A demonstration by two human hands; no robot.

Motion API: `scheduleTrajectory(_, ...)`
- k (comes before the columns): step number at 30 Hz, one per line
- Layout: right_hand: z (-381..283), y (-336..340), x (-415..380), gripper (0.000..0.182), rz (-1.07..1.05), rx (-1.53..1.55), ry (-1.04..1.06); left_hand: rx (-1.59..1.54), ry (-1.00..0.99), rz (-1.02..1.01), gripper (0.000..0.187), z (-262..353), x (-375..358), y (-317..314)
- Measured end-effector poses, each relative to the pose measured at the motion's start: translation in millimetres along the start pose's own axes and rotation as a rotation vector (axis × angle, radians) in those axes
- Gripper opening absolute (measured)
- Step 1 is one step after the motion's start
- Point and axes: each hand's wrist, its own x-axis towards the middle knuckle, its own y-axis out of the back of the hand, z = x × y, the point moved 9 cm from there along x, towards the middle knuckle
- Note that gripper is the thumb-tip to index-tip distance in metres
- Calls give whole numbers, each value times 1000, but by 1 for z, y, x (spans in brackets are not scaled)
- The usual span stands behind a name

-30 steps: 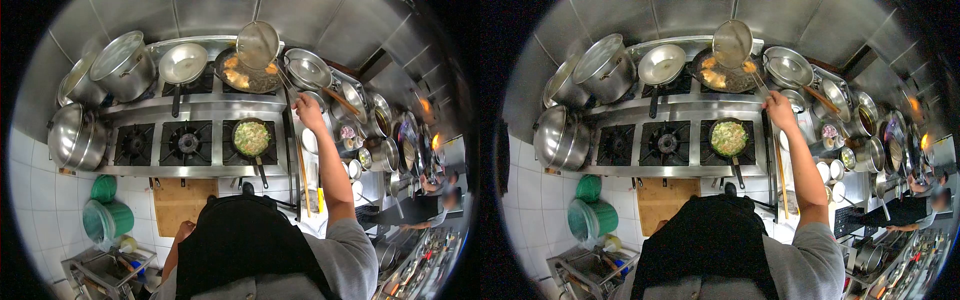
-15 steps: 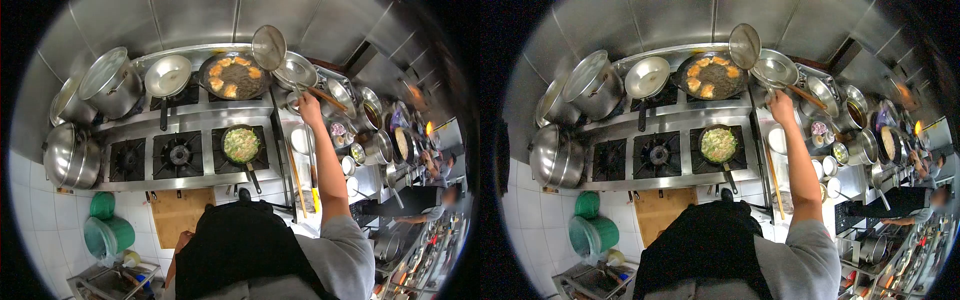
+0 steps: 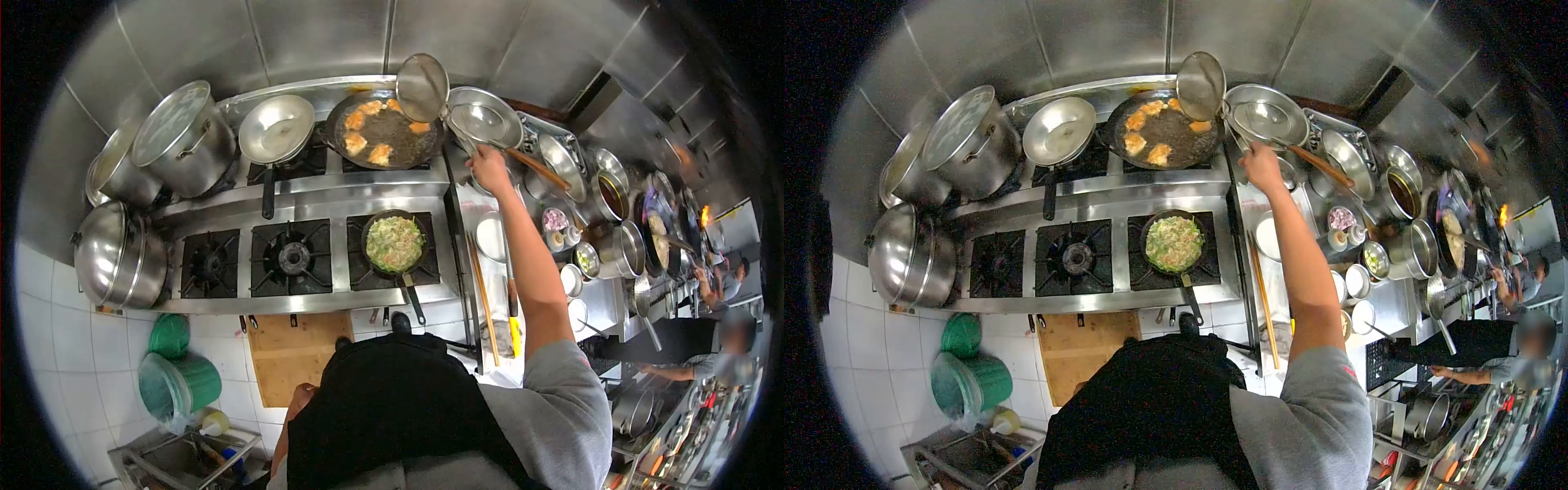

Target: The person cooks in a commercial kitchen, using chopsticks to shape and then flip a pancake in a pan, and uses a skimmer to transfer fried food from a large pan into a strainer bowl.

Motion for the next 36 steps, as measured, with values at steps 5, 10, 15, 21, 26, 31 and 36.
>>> scheduleTrajectory(5,-8,-31,19,22,-26,57,-39,136,-147,-42,22,-43,34,-20)
scheduleTrajectory(10,-12,-54,35,23,-57,-46,-14,-39,-115,-28,23,-47,15,-26)
scheduleTrajectory(15,-21,-73,46,22,42,-141,104,-47,-56,20,27,-45,6,-22)
scheduleTrajectory(21,-35,-108,36,17,-100,638,-320,-97,2,30,35,-76,18,-31)
scheduleTrajectory(26,-58,-128,39,12,-237,898,-279,161,-296,-1,31,-61,20,-40)
scheduleTrajectory(31,-64,-94,36,16,-76,367,-86,57,-167,11,26,-51,8,-31)
scheduleTrajectory(36,-54,-61,14,22,-4,-75,79,44,-148,9,22,-51,2,-33)
